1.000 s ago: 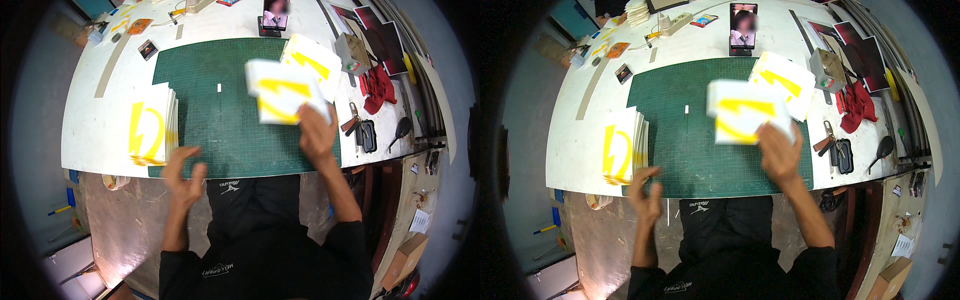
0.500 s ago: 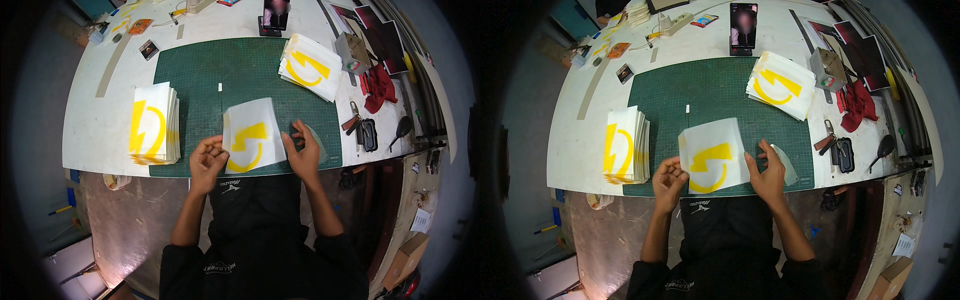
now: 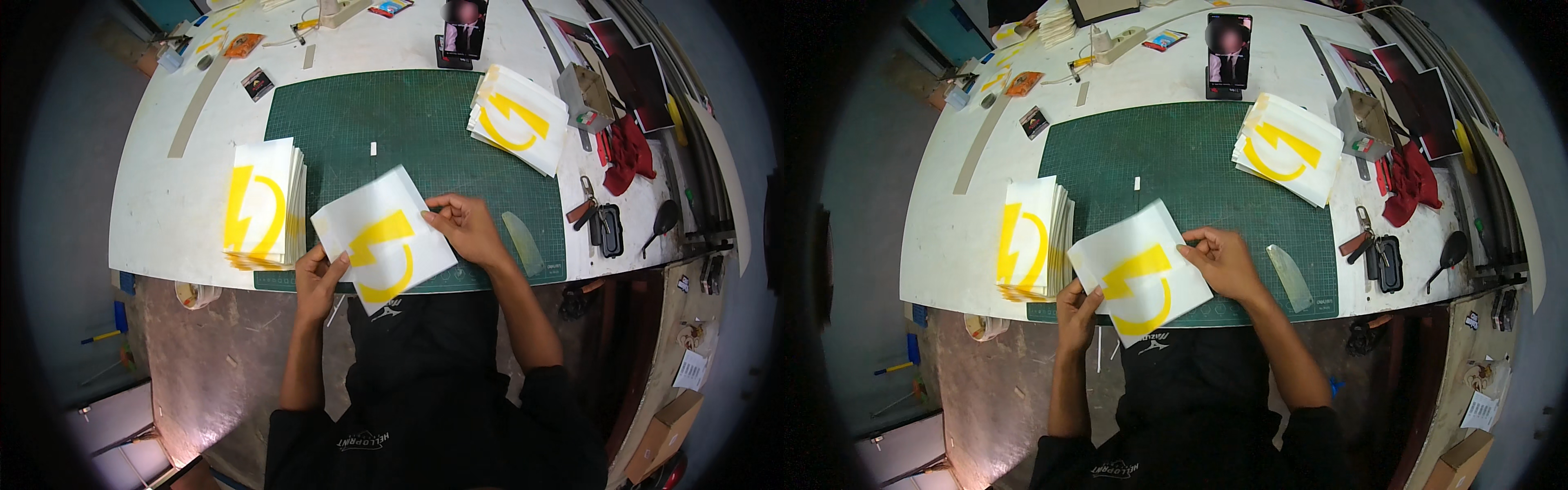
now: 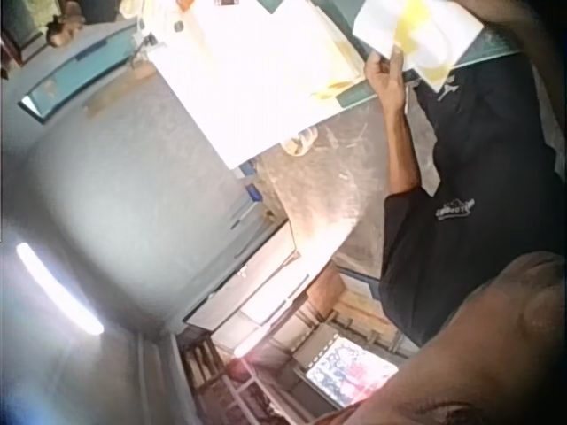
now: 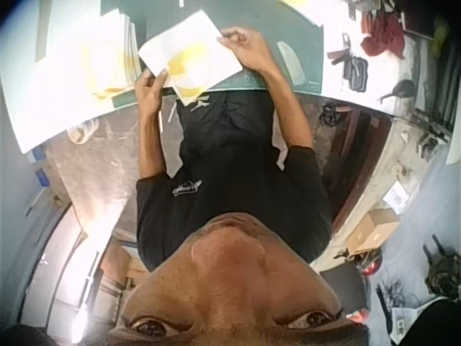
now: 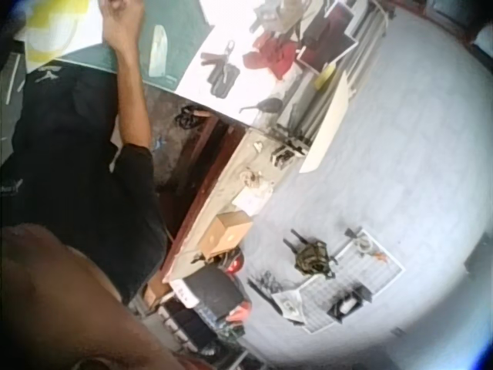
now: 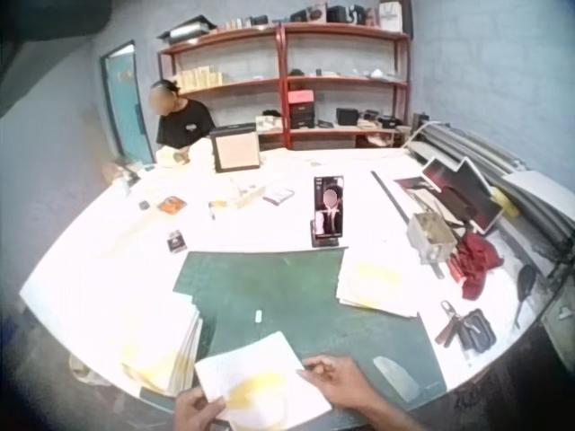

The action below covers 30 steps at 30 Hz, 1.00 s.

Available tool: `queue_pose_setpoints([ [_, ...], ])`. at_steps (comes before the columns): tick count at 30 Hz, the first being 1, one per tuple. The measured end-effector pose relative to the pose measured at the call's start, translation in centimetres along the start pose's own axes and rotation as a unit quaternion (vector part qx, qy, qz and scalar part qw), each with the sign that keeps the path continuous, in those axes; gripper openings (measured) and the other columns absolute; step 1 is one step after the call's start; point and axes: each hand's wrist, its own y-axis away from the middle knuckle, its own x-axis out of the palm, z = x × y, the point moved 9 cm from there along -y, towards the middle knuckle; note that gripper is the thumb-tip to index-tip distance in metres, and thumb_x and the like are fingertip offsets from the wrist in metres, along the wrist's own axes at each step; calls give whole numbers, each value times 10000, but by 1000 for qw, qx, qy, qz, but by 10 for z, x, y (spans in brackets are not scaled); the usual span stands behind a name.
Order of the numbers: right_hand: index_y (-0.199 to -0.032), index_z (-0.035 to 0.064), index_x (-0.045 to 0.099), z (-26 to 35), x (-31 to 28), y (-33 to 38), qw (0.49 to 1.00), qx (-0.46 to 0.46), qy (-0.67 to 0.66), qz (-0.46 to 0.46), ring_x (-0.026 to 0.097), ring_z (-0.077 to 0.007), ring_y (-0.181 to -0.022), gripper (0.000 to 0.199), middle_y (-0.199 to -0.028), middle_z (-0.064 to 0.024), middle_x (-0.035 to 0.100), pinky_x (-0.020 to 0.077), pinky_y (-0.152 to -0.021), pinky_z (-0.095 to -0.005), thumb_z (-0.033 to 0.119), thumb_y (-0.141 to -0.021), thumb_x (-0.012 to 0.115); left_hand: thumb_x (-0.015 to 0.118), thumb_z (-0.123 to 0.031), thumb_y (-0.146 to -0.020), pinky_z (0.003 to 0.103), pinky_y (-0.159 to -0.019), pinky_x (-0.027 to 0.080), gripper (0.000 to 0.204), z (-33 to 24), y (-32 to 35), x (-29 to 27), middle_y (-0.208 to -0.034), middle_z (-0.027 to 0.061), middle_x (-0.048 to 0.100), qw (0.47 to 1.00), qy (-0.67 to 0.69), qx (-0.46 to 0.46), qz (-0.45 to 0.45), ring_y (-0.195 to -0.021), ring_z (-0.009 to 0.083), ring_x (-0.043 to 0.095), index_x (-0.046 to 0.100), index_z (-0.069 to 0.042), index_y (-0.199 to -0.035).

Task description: The person repeatedly picks up white sheets with yellow graphics, places them on a green cutting mat, and uses a plastic squeegee to smooth the surface. They then peel off the top layer and stack the finished sheets. The process is repeated for multiple sheets throughout the clip.

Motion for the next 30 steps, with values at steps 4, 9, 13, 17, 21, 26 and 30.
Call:
queue_pose_setpoints([
  [4,-1051,-17,729,3,-19,20,998,-36,19,-43,608,-39,-759,131,-871,-6,717,497,-688,-222,108,-1013,731,699,80,-952,283,-924,560,252,2,-5,-2,-1154,127,740,1000,18,-4,-1,-1051,132,700,616,43,-1187],
  [9,-1056,23,646,2,-45,57,996,-12,-66,-57,567,-41,-831,71,-919,24,640,463,-752,-215,92,-1058,660,699,133,-922,276,-929,566,345,8,-14,6,-1146,137,736,1000,20,19,-6,-1040,141,712,546,34,-1215],
  [13,-1068,38,630,4,-54,75,992,-52,-103,-42,550,-34,-857,74,-957,35,625,450,-774,-207,109,-1073,650,699,132,-919,299,-949,572,405,6,-18,24,-1183,140,738,999,26,17,27,-1081,160,715,563,46,-1291],
  [17,-1076,31,646,18,-56,75,996,-27,-70,-52,553,-27,-838,123,-941,35,635,455,-759,-204,140,-1054,699,716,107,-923,321,-969,577,408,6,-17,34,-1233,131,742,994,12,-7,105,-1126,167,712,619,63,-1316],
  [21,-1009,23,678,20,-40,70,997,-9,-24,-70,541,-26,-748,148,-857,38,633,444,-680,-202,154,-1030,744,734,77,-929,336,-958,587,315,23,-16,45,-1203,108,762,990,-17,-29,133,-1091,165,726,696,65,-1242],
  [26,-886,12,707,17,-47,69,995,-36,-21,-94,508,-18,-683,162,-795,40,630,394,-602,-210,104,-999,777,725,60,-947,324,-907,603,280,29,-18,41,-1138,109,781,994,-22,-2,103,-1010,159,743,712,71,-1227],
  [30,-848,-2,720,17,-58,79,992,-65,-47,-101,525,-21,-693,159,-808,19,645,403,-608,-212,63,-968,801,737,77,-927,311,-895,603,305,24,-19,43,-1126,121,781,996,-26,-10,90,-1009,154,743,710,72,-1231],
])
